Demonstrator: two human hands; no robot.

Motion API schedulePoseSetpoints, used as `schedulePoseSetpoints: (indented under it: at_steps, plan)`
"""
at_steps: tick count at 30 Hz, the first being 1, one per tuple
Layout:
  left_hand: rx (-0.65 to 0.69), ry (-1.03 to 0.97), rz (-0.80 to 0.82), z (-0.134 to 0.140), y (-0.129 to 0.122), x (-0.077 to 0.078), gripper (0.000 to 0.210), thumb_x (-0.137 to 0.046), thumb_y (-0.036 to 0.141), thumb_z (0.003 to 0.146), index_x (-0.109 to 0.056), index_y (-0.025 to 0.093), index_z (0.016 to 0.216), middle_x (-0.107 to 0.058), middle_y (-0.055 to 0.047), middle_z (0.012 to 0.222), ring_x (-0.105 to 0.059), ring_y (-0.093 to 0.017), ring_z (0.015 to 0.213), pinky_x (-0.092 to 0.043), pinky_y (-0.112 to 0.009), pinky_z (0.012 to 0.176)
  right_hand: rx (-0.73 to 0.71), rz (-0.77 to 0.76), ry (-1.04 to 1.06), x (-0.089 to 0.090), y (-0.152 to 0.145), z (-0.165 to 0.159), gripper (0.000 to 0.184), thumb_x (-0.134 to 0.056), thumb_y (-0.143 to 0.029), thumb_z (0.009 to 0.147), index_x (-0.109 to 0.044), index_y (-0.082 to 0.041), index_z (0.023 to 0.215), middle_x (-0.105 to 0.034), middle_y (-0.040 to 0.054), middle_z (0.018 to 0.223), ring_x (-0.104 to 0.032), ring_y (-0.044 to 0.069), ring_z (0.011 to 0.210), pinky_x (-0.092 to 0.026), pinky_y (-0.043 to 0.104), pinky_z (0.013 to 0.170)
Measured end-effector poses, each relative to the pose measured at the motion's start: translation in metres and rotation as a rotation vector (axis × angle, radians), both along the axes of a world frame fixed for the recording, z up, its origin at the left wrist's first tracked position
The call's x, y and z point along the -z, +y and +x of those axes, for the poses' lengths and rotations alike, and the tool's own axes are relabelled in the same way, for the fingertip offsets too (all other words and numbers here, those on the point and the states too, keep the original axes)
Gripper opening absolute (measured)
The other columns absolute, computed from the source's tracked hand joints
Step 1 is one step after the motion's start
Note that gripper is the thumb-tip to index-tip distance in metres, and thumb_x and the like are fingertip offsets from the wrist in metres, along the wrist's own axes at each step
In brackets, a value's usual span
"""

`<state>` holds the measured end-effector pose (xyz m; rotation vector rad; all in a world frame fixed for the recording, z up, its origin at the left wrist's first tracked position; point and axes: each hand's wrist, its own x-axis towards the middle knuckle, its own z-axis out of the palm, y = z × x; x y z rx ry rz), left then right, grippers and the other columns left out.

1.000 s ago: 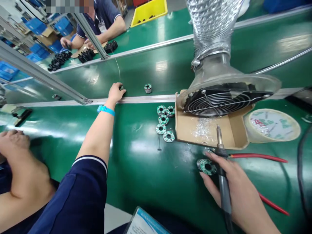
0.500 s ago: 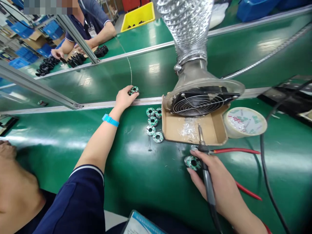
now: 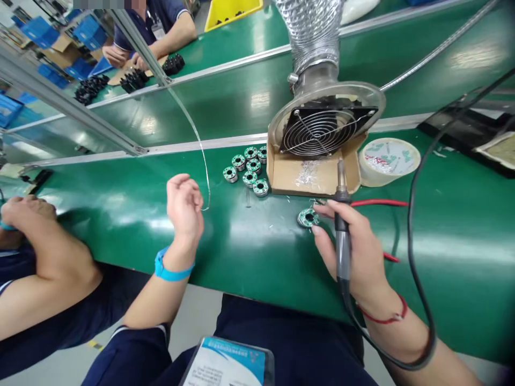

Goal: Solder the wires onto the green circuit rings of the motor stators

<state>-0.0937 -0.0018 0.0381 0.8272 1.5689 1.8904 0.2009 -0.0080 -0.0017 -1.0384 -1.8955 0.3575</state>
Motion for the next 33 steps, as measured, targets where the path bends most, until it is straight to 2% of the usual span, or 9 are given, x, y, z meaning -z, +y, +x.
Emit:
schedulePoseSetpoints:
  at_steps: [2, 4, 7, 12, 15, 19, 24, 28, 33]
  plan:
    - [0.134, -0.068, 0.039, 0.033, -0.025, -0.002, 0.035, -0.070, 0.049, 0.086, -0.053, 0.022, 0.101, -0.061, 0.003, 0.073, -0.035, -0.005, 0.043, -0.020, -0.021, 0.040, -0.056, -0.046, 0.093, -0.007, -0.009, -0.006, 0.060, -0.067, -0.019, 0.088, -0.046, -0.027, 0.144, -0.073, 0.0080, 0.117, -0.073, 0.020, 0.099, -0.060, 0.039, 0.090]
    - [0.351, -0.091, 0.044, 0.067, -0.043, 0.002, 0.058, -0.051, 0.074, 0.092, -0.051, 0.022, 0.117, -0.069, -0.001, 0.081, -0.032, -0.005, 0.041, -0.018, -0.023, 0.040, -0.137, -0.082, 0.149, -0.015, -0.019, -0.014, 0.059, -0.066, -0.019, 0.089, -0.046, -0.028, 0.143, -0.072, 0.0077, 0.117, -0.073, 0.018, 0.097, -0.061, 0.037, 0.089]
    - [0.627, -0.092, 0.001, 0.104, -0.059, 0.010, 0.081, -0.030, 0.087, 0.089, -0.037, 0.024, 0.140, -0.075, -0.008, 0.101, -0.026, -0.004, 0.041, -0.017, -0.025, 0.041, -0.214, -0.044, 0.154, -0.022, -0.030, -0.024, 0.060, -0.067, -0.020, 0.088, -0.045, -0.029, 0.143, -0.072, 0.0062, 0.118, -0.072, 0.019, 0.102, -0.060, 0.037, 0.091]
    - [0.818, -0.090, -0.072, 0.125, -0.068, 0.012, 0.094, -0.028, 0.089, 0.088, -0.019, 0.025, 0.156, -0.064, -0.018, 0.136, -0.026, -0.002, 0.045, -0.021, -0.026, 0.043, -0.193, 0.071, 0.159, -0.017, -0.039, -0.025, 0.062, -0.067, -0.018, 0.086, -0.046, -0.028, 0.144, -0.071, 0.0061, 0.118, -0.066, 0.021, 0.110, -0.057, 0.041, 0.095]
    - [0.879, -0.075, -0.092, 0.129, -0.067, 0.015, 0.092, -0.026, 0.088, 0.090, -0.016, 0.025, 0.156, -0.058, -0.018, 0.143, -0.040, -0.004, 0.051, -0.026, -0.024, 0.044, -0.195, 0.082, 0.214, -0.011, -0.043, -0.022, 0.060, -0.068, -0.016, 0.085, -0.050, -0.030, 0.140, -0.074, 0.0026, 0.106, -0.065, 0.022, 0.108, -0.055, 0.043, 0.095]
    - [0.954, 0.082, -0.063, 0.126, -0.054, 0.015, 0.072, -0.027, 0.075, 0.098, -0.020, 0.026, 0.151, -0.057, -0.017, 0.142, -0.049, -0.006, 0.058, -0.037, -0.022, 0.048, -0.148, 0.032, 0.324, -0.005, -0.042, -0.020, 0.053, -0.067, -0.013, 0.085, -0.055, -0.032, 0.134, -0.070, -0.0020, 0.091, -0.066, 0.017, 0.091, -0.056, 0.037, 0.088]
    - [0.968, 0.877, 0.056, 0.103, -0.019, 0.000, 0.007, -0.057, 0.022, 0.097, -0.059, 0.017, 0.094, -0.066, -0.003, 0.088, -0.053, -0.010, 0.069, -0.046, -0.024, 0.068, 0.081, -0.099, 0.416, 0.002, -0.028, -0.005, 0.053, -0.067, -0.016, 0.088, -0.054, -0.032, 0.137, -0.070, -0.0016, 0.091, -0.068, 0.015, 0.085, -0.056, 0.039, 0.092]
    - [0.903, 0.969, 0.002, 0.091, 0.008, 0.004, 0.011, -0.057, 0.006, 0.090, -0.062, 0.015, 0.086, -0.061, 0.002, 0.074, -0.051, -0.008, 0.063, -0.040, -0.021, 0.061, 0.204, -0.231, 0.324, 0.001, -0.023, 0.020, 0.042, -0.064, -0.023, 0.093, -0.062, -0.031, 0.134, -0.075, -0.0001, 0.093, -0.073, 0.016, 0.084, -0.060, 0.036, 0.086]
    - [0.973, 1.049, -0.043, 0.087, 0.019, 0.018, 0.012, -0.059, 0.009, 0.091, -0.070, 0.014, 0.092, -0.063, 0.001, 0.076, -0.052, -0.009, 0.065, -0.039, -0.023, 0.062, 0.171, -0.141, 0.298, 0.001, -0.033, 0.039, 0.040, -0.074, -0.022, 0.086, -0.070, -0.030, 0.125, -0.076, 0.0008, 0.105, -0.072, 0.014, 0.077, -0.058, 0.030, 0.066]
